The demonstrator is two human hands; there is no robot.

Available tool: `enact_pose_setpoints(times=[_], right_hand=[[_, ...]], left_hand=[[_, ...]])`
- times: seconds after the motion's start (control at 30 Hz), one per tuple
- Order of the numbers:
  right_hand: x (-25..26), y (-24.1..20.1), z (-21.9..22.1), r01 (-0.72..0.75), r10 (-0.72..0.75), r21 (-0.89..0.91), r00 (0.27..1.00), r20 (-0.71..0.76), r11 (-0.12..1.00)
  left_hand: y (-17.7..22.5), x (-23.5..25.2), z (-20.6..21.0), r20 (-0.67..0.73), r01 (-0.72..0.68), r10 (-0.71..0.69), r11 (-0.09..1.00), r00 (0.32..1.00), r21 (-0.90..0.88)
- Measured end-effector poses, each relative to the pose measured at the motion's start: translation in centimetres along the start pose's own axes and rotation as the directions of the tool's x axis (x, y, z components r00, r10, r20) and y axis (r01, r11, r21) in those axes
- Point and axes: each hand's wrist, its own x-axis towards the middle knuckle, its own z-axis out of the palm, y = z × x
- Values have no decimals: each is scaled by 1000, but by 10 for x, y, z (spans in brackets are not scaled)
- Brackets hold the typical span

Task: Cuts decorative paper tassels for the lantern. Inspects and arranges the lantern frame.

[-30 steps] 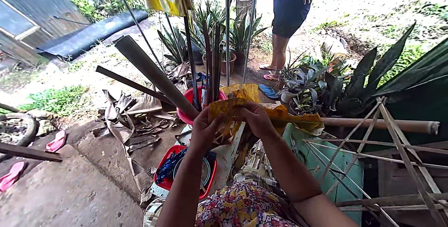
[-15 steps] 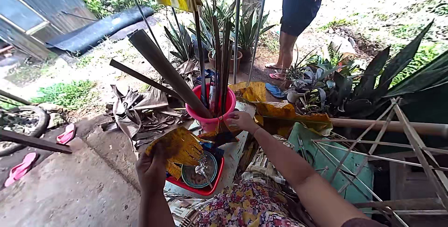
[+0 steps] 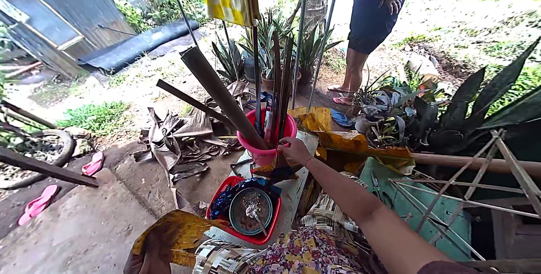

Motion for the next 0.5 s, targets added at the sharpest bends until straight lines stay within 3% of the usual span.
enact_pose_setpoints(times=[0.13,0.27,0.4,0.5], right_hand=[[5,1,8,11,-14,105,1000,27,994],[-13,10,29,150,-139,96,983,-118,984],[-39,11,37,352,-310,28,856,-414,936],[-54,-17,12,408,-356,-31,755,-551,913]], left_hand=[[-16,-1,17,31,38,-37,999,999,-30],[-37,-5,26,78,70,-61,992,995,-109],[-49,-9,21,116,131,-119,986,986,-106],[-44,-1,23,143,171,-164,985,976,-35]])
